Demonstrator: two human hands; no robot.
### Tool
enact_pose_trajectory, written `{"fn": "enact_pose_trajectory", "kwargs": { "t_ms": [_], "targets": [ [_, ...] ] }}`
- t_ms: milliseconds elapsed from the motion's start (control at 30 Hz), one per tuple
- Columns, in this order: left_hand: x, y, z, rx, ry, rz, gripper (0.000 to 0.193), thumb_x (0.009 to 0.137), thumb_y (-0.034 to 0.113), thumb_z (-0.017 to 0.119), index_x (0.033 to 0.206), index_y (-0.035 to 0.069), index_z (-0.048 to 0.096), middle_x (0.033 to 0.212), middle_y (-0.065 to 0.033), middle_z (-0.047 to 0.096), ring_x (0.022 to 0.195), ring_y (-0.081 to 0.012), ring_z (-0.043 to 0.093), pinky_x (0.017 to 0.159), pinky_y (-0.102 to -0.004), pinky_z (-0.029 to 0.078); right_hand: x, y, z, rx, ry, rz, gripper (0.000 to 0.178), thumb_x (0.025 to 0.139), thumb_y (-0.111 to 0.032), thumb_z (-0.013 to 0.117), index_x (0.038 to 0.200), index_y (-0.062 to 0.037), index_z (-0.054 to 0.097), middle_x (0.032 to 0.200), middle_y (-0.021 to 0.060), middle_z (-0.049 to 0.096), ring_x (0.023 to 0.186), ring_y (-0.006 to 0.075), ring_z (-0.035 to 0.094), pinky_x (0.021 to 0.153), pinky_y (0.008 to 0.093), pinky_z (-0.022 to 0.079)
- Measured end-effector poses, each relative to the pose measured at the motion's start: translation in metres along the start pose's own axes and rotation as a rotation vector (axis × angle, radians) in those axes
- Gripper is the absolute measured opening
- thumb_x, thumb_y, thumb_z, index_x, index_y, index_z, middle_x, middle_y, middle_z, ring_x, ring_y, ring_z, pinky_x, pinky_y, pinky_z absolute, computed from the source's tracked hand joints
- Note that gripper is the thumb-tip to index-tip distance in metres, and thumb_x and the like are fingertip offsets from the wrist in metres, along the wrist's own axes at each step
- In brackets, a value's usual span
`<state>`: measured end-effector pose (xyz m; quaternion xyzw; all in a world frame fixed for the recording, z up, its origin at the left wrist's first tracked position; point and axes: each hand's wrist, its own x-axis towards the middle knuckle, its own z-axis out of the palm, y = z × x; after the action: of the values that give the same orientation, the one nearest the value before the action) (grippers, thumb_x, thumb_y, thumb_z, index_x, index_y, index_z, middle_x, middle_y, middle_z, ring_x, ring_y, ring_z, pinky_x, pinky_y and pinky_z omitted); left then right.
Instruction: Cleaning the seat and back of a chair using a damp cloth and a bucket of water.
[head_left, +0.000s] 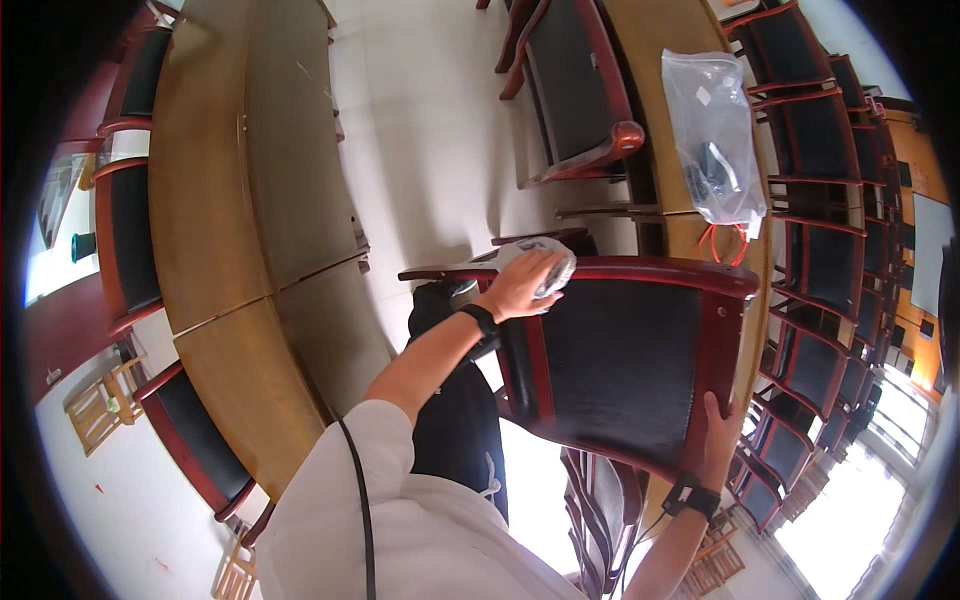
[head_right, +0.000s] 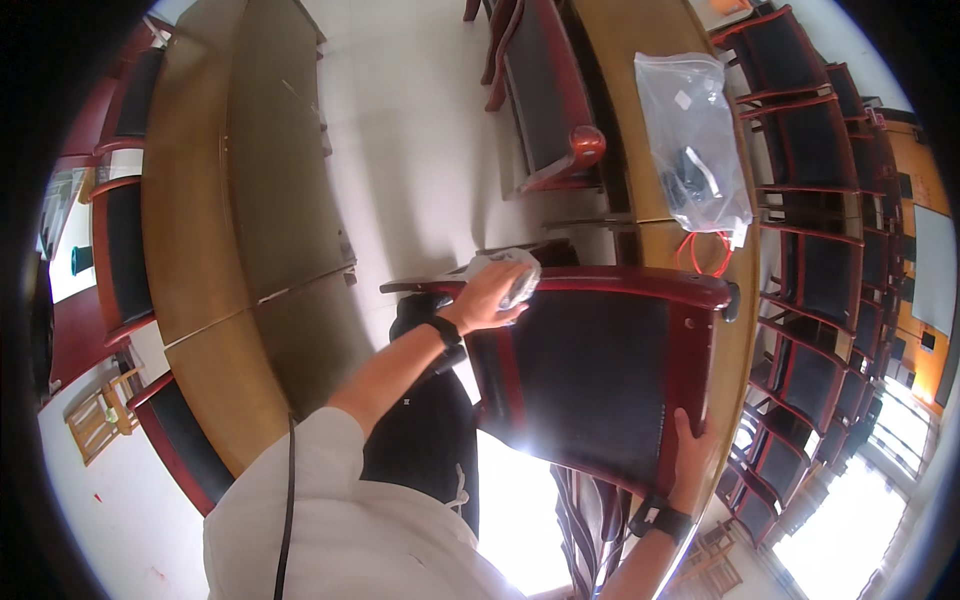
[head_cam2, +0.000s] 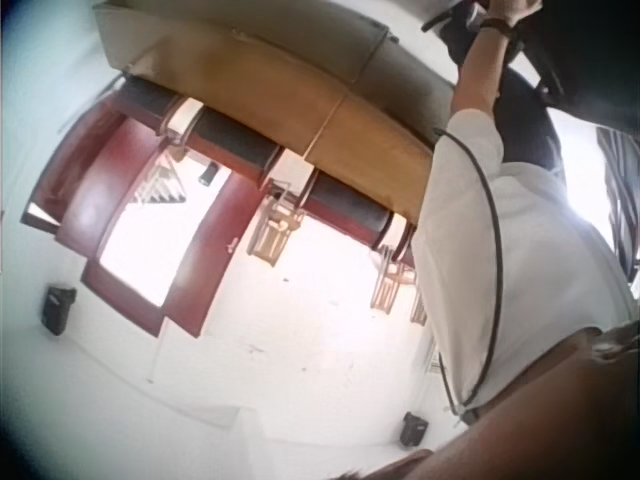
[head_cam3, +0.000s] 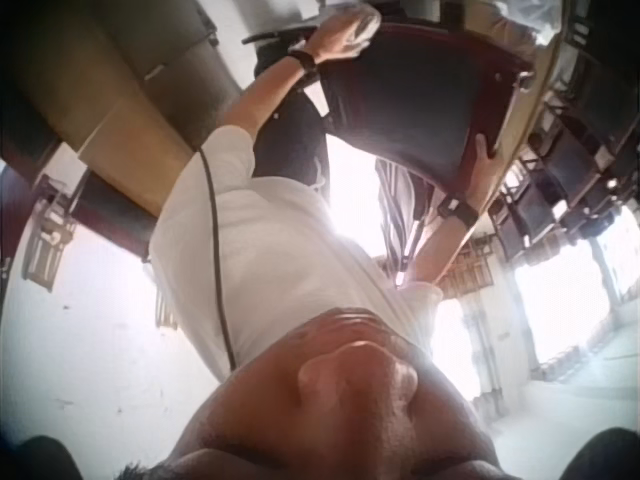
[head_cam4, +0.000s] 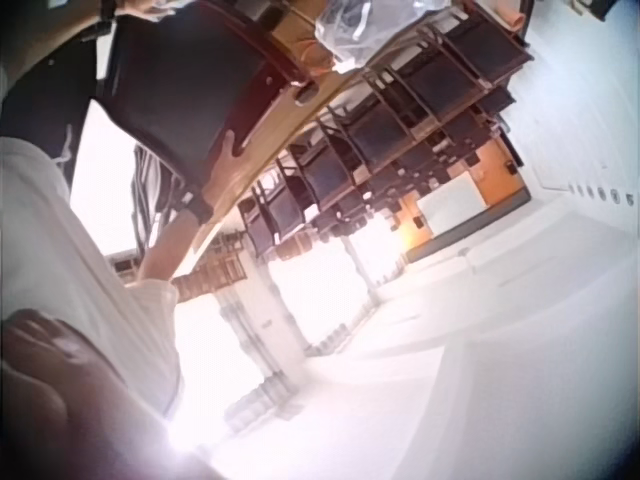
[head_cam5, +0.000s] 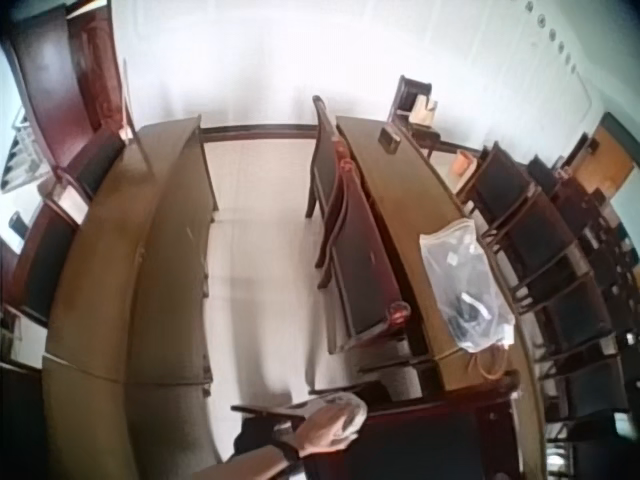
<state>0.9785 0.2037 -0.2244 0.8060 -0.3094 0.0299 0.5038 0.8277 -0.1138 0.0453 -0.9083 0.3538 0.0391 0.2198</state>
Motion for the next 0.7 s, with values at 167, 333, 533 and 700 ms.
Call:
{"fn": "enact_pose_trajectory", "kwargs": {
  "t_ms": [167, 333, 533, 700],
  "targets": [
    [-0.056, -0.054, -0.016, -0.073, -0.218, -0.025, 0.089, 0.072, 0.021, 0.08, 0.143, 0.0, 0.031, 0.133, -0.0259, 0.041, 0.12, -0.0427, 0.047, 0.101, -0.045, 0.041, 0.019, 0.036, -0.015, -0.013, -0.009, 0.007, 0.052, 0.086, -0.033, 0.072, 0.119, 0.0059, 0.06, 0.107, 0.0164, 0.067, 0.097, 0.0259, 0.062, 0.09, 0.0371, 0.045],
    [-0.107, -0.125, -0.007, 0.063, -0.43, -0.281, 0.08, 0.071, 0.012, 0.074, 0.14, -0.001, 0.036, 0.132, -0.023, 0.048, 0.123, -0.0396, 0.047, 0.106, -0.0428, 0.041, 0.043, 0.079, -0.024, -0.005, 0.004, 0.062, 0.044, 0.088, -0.029, 0.071, 0.114, 0.0046, 0.062, 0.102, 0.0106, 0.065, 0.093, 0.0199, 0.06, 0.085, 0.0328, 0.046],
    [-0.172, -0.205, -0.012, 0.259, -0.623, -0.615, 0.054, 0.074, 0.002, 0.062, 0.127, 0.006, 0.051, 0.125, -0.0184, 0.055, 0.118, -0.0377, 0.052, 0.1, -0.0445, 0.045, 0.056, 0.12, -0.039, 0.088, -0.022, 0.116, 0.043, 0.086, -0.023, 0.074, 0.116, 0.0048, 0.06, 0.101, 0.0072, 0.063, 0.091, 0.0168, 0.058, 0.082, 0.0304, 0.048],
    [-0.163, -0.232, -0.029, 0.124, -0.63, -1.006, 0.05, 0.071, 0.0, 0.062, 0.12, 0.003, 0.057, 0.12, -0.0201, 0.059, 0.11, -0.0408, 0.057, 0.094, -0.0445, 0.047, 0.044, 0.093, -0.021, 0.088, 0.091, 0.057, 0.046, 0.084, -0.029, 0.076, 0.112, 0.0044, 0.062, 0.1, 0.0077, 0.063, 0.09, 0.0181, 0.059, 0.082, 0.0324, 0.047]
  ]
}}
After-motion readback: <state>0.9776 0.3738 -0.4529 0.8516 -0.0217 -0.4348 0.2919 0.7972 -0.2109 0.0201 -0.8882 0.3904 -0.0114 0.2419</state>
